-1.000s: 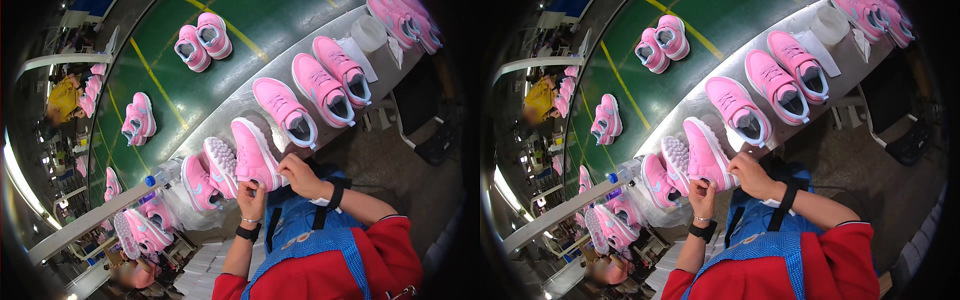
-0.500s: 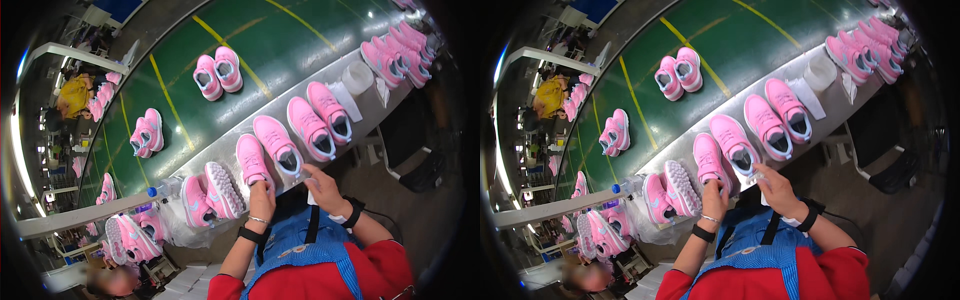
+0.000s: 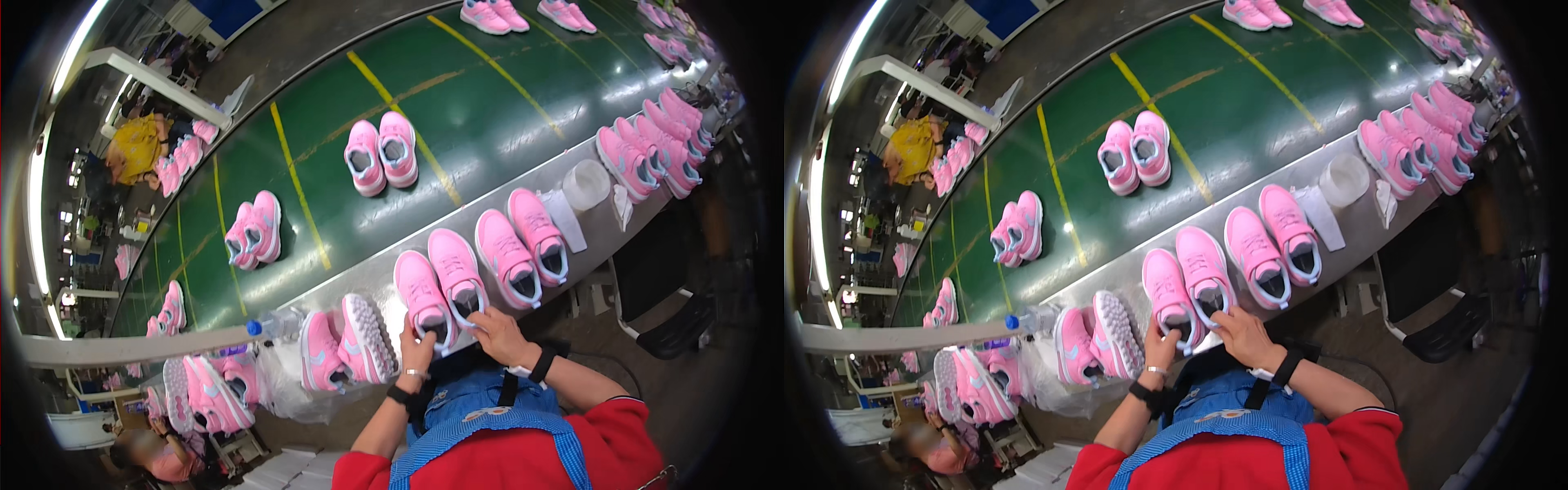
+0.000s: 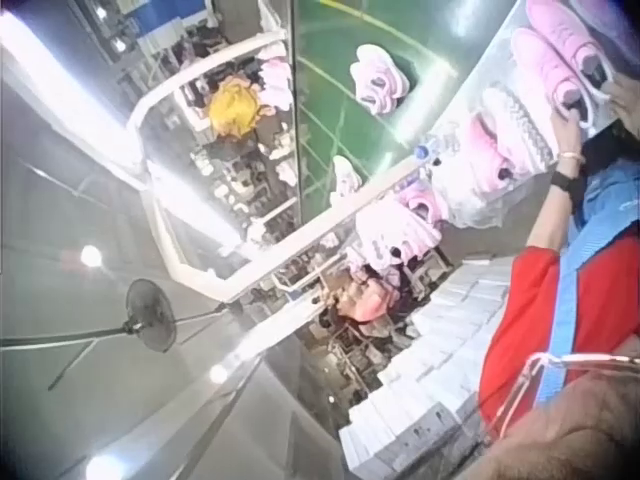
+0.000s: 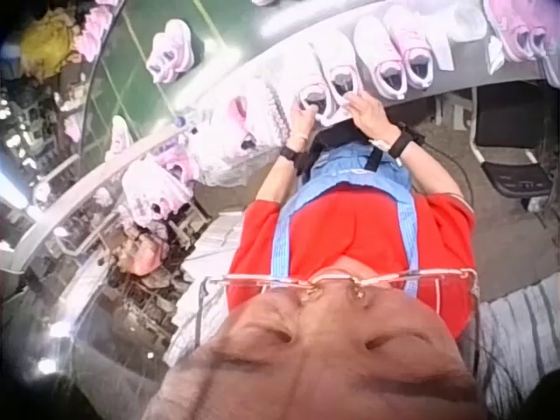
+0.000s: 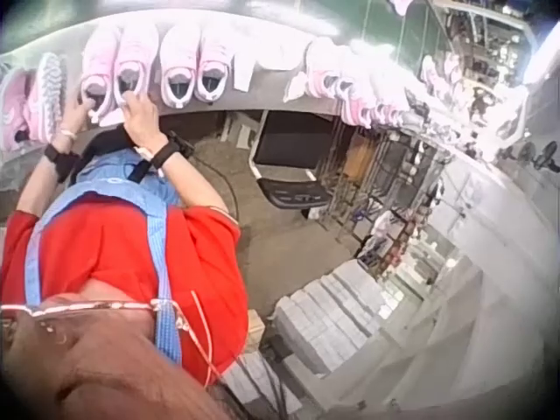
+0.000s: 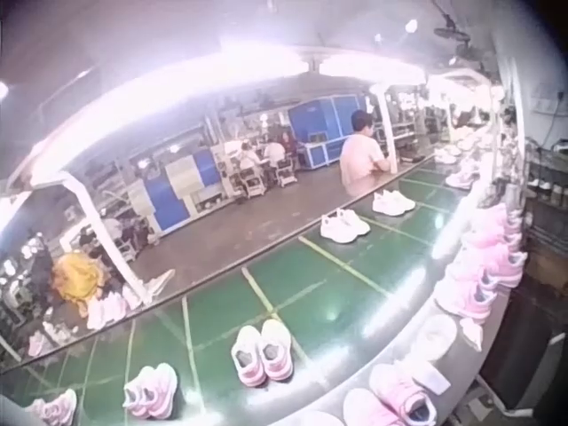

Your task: The person picks up pink shoes from a conveyor belt, wipes them with a cloth, and places them on a work surface. They also pick up shoes from the surface to wipe the soles and sides before setting them back down.

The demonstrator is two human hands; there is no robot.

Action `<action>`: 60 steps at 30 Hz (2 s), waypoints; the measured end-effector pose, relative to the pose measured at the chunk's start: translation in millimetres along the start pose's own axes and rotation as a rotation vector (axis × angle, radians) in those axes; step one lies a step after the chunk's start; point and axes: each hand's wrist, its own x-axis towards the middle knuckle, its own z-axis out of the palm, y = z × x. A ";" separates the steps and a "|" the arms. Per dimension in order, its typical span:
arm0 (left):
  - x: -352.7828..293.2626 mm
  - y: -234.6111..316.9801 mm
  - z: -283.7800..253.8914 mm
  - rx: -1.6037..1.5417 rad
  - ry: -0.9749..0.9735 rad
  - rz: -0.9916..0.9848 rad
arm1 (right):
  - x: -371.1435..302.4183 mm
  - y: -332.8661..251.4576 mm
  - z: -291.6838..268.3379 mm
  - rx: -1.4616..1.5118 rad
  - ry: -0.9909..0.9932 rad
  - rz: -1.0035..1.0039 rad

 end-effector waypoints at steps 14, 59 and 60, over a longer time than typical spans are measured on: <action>42.2 217.7 32.7 0.293 0.183 0.773 | 69.0 -73.8 -115.1 0.520 0.128 0.381; 267.4 217.9 33.8 1.440 0.027 0.587 | 162.0 -85.0 -189.5 0.871 0.230 0.337; 268.2 218.1 30.4 1.426 0.031 0.531 | 152.4 -91.6 -179.4 0.918 0.255 0.369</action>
